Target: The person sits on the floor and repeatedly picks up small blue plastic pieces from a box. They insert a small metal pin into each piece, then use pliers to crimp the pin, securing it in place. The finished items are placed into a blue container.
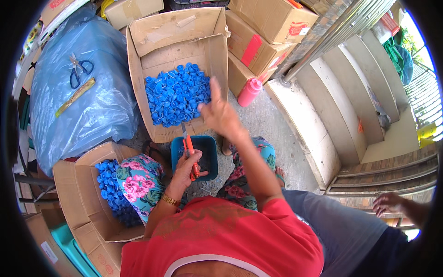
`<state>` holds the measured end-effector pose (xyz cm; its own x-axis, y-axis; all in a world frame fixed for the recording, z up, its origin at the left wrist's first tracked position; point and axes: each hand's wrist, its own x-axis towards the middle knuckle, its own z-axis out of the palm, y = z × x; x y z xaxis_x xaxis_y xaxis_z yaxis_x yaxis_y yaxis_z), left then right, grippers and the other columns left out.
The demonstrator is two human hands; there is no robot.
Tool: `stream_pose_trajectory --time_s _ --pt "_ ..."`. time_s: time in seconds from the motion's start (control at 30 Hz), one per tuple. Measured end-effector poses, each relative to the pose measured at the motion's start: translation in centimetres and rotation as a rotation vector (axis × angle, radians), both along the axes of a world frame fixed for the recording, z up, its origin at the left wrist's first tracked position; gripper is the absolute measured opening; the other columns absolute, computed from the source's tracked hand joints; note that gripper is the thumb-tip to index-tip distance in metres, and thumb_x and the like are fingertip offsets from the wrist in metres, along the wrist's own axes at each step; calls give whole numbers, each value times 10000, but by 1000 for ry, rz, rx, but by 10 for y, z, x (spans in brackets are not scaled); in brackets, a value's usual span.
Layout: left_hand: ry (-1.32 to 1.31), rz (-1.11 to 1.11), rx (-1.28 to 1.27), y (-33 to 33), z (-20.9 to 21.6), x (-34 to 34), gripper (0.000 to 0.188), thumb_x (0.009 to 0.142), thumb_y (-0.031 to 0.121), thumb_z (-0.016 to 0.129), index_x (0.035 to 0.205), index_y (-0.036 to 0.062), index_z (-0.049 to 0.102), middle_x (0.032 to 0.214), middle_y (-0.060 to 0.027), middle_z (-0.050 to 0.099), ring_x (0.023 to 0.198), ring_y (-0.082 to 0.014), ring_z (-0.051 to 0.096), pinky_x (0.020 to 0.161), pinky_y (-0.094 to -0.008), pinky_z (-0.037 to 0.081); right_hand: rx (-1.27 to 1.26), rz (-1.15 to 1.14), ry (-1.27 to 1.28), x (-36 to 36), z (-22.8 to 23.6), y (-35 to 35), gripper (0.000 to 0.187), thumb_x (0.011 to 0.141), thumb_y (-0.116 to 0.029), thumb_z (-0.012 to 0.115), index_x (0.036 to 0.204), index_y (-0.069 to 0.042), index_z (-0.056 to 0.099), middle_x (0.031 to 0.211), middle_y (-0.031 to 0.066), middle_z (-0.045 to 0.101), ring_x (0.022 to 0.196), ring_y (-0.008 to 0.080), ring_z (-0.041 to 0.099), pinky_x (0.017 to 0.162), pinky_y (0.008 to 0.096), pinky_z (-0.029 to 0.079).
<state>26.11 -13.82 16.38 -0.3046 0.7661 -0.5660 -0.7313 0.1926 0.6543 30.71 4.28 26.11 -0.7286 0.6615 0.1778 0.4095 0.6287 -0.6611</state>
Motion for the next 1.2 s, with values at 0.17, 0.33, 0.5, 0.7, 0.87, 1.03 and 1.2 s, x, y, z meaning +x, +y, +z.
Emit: stream_pose_trajectory --time_s 0.17,0.33,0.5,0.7,0.87,1.03,1.2 --pt "31 -47 -11 3 -8 3 193 834 241 633 970 140 541 718 44 442 516 -51 486 570 -386 570 680 -192 -68 -30 128 101 743 872 -279 551 1430 -72 107 793 140 671 654 258 667 596 371 521" --pt "87 -58 -36 1 -14 3 212 821 255 656 959 144 540 714 39 443 510 -52 481 539 -341 555 132 -91 146 -58 241 143 767 859 -153 541 1440 -141 40 807 153 648 543 207 632 444 292 500" --pt "180 -59 -17 3 -19 8 247 815 250 673 966 119 527 707 27 457 509 -69 487 473 -275 487 215 -172 -15 -75 304 161 826 820 -120 543 1441 -183 2 829 188 644 500 240 621 421 353 518" --pt "147 -32 -17 3 -7 12 211 824 254 649 922 85 570 709 34 497 569 -55 467 503 -229 399 272 -119 -273 -103 306 131 806 824 -138 559 1443 -208 48 868 200 629 514 239 622 401 353 513" --pt "173 151 -5 11 -5 6 251 829 295 661 946 93 570 698 39 489 558 -49 445 487 -231 385 295 -105 24 -92 233 104 810 833 -181 582 1449 -154 57 896 153 650 572 278 640 393 374 510" --pt "353 282 26 9 6 -4 263 828 259 671 946 53 557 678 15 506 491 -66 468 437 -250 393 -153 218 -34 -54 15 14 548 867 -366 580 1296 -45 466 1036 134 641 868 191 642 766 306 493" --pt "752 229 68 4 1 1 320 800 207 660 1006 -4 535 679 -72 540 513 -160 549 466 -302 433 -663 255 -87 -21 -72 -74 343 832 -373 638 884 -40 575 755 1 527 734 97 478 644 271 407"
